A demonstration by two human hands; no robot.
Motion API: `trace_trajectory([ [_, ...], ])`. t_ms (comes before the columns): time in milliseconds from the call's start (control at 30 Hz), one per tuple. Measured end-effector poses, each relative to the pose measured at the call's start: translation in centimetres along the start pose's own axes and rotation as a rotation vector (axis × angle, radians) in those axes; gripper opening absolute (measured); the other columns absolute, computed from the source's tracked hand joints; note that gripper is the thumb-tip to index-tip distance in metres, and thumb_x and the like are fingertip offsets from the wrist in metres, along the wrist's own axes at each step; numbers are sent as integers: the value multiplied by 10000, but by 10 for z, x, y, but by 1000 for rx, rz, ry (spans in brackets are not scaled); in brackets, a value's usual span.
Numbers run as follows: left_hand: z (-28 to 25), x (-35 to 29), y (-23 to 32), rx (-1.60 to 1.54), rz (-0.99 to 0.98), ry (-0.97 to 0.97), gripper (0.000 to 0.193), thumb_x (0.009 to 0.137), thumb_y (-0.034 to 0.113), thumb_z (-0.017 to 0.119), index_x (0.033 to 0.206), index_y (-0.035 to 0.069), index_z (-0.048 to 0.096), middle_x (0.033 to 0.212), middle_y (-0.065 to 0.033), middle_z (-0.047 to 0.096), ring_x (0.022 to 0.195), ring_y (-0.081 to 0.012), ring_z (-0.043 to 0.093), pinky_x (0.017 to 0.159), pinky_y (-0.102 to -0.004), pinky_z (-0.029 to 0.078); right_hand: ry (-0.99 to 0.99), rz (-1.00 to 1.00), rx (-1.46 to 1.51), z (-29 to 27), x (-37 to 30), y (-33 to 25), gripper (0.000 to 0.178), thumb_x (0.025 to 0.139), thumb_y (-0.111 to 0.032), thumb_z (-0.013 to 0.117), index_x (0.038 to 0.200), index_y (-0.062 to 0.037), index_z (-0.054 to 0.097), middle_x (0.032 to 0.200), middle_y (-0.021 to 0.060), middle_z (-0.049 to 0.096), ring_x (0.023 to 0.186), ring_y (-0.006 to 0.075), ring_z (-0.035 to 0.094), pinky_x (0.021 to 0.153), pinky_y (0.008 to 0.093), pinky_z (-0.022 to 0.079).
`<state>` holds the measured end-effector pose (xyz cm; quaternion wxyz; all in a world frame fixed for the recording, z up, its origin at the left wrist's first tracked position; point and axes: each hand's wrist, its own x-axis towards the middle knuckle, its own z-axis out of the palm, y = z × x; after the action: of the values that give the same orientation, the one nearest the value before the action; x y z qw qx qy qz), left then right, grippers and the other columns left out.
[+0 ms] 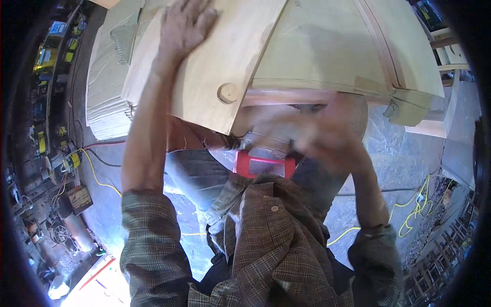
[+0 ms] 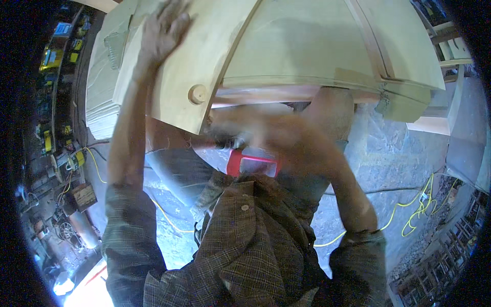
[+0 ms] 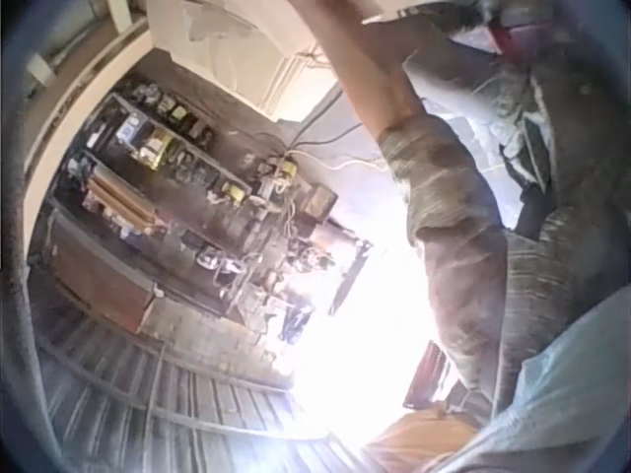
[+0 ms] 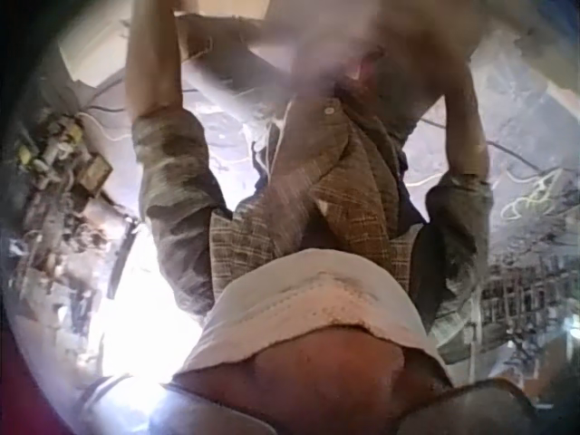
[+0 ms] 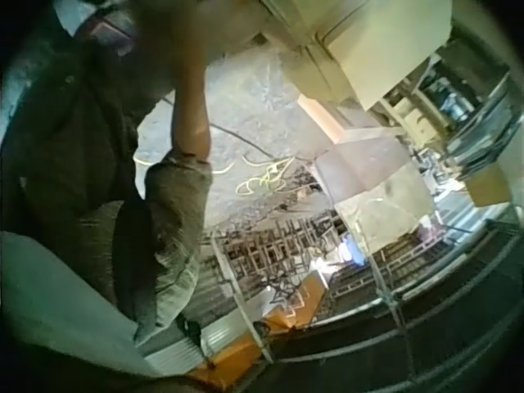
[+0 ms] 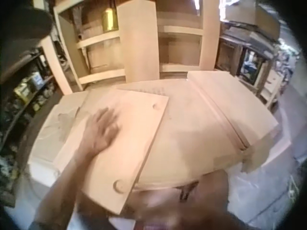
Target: The person sits on a red stool and sands a light-colored wooden board resting on their lap. They use a blue sanding block to smooth the surface of the wood, moving it back and forth across the board's face and edges.
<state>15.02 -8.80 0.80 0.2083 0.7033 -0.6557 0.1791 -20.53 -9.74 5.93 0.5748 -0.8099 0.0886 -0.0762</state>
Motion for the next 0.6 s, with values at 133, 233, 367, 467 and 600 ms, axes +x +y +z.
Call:
trace_trajectory([
  [133, -38, -42, 75, -117, 92, -186, 533, 930, 478, 528, 1413, 254, 496, 1487, -67, 435, 1410, -343, 323, 1161, -565, 173, 599, 48, 1146, -5, -30, 56, 527, 877, -101, 564, 1361, 20, 394, 1250, 228, 542, 1141, 406, 579, 893, 558, 530],
  [233, -64, -70, 99, -157, 164, -334, 524, 918, 445, 569, 1386, 212, 528, 1482, -39, 445, 1417, -320, 320, 1155, -596, 157, 557, -97, 1415, 10, -38, 69, 639, 878, -159, 578, 1429, 12, 306, 1320, 261, 489, 1186, 487, 515, 928, 645, 468],
  [367, -59, -64, 102, -129, 155, -335, 486, 937, 432, 553, 1364, 200, 551, 1466, -26, 465, 1401, -328, 342, 1142, -612, 184, 626, -84, 1527, 33, -44, 80, 757, 860, -275, 609, 1471, 2, 257, 1378, 295, 436, 1251, 545, 422, 971, 687, 397],
  [467, -37, -40, 101, -81, 187, -269, 463, 957, 437, 517, 1354, 202, 560, 1440, -26, 494, 1373, -334, 382, 1125, -621, 225, 661, -81, 1480, 35, -39, 84, 823, 832, -351, 625, 1471, 12, 255, 1387, 304, 428, 1262, 551, 410, 987, 677, 386],
  [600, 0, -6, 97, -39, 211, -170, 440, 964, 429, 510, 1329, 194, 580, 1421, -31, 511, 1358, -328, 402, 1121, -610, 247, 606, -78, 1335, 32, -21, 73, 872, 802, -405, 629, 1456, 45, 267, 1371, 318, 440, 1237, 558, 439, 993, 671, 386],
])
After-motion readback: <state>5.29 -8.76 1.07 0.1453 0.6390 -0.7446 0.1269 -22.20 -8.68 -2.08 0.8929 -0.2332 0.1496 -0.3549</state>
